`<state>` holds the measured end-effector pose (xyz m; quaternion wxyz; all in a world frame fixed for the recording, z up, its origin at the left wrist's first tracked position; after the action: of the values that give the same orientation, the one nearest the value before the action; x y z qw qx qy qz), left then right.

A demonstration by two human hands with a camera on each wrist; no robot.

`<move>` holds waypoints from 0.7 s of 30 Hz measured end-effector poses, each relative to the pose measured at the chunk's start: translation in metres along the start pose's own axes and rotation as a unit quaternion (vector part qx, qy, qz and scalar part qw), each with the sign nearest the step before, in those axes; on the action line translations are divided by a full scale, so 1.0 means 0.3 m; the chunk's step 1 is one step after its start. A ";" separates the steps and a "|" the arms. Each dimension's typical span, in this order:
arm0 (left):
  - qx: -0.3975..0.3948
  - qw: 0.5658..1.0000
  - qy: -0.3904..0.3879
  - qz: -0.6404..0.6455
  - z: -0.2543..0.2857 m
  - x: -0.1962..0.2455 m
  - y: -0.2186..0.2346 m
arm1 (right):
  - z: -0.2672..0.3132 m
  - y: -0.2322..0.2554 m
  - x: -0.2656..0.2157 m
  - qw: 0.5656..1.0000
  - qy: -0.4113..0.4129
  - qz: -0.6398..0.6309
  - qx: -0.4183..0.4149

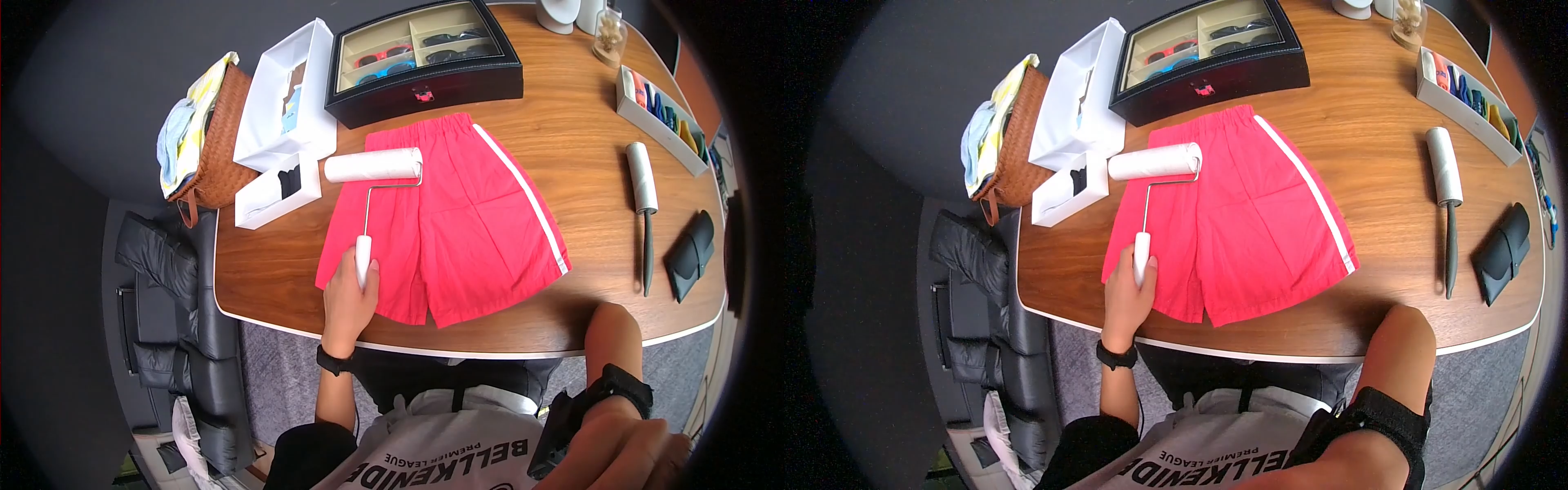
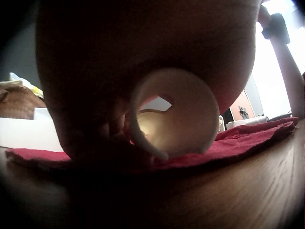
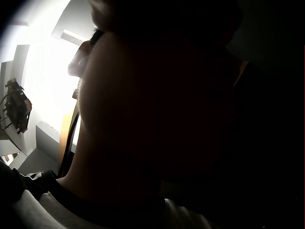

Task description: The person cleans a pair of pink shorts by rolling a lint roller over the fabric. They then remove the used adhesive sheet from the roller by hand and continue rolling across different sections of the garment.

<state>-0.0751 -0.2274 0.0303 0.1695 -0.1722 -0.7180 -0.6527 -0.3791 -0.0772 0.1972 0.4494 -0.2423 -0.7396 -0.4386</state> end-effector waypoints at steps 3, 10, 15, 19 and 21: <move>-0.001 1.000 0.001 0.000 0.000 0.000 -0.001 | 0.017 -0.010 -0.008 1.000 -0.002 0.014 0.003; -0.005 1.000 0.007 -0.001 0.001 0.002 -0.001 | 0.037 -0.018 -0.019 1.000 -0.005 0.006 0.005; -0.001 1.000 0.001 0.000 0.000 0.006 -0.001 | 0.041 -0.018 -0.026 1.000 -0.011 -0.010 0.005; 0.002 1.000 0.002 0.000 0.001 0.008 0.002 | 0.045 -0.019 -0.024 1.000 -0.016 -0.020 0.005; 0.000 1.000 0.002 0.002 0.000 0.004 -0.001 | 0.048 -0.020 -0.020 1.000 -0.019 -0.022 0.003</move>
<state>-0.0762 -0.2274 0.0306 0.1725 -0.1724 -0.7173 -0.6527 -0.3872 -0.0676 0.1863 0.4265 -0.2328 -0.7542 -0.4417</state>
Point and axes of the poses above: each hand's wrist, its own z-axis away from the middle knuckle, its own y-axis out of the back of the hand, x = y × z, the point moved 6 cm from there along -z, towards the middle knuckle, and after that the axes turned 2 degrees about -x, right-handed, at the moved point
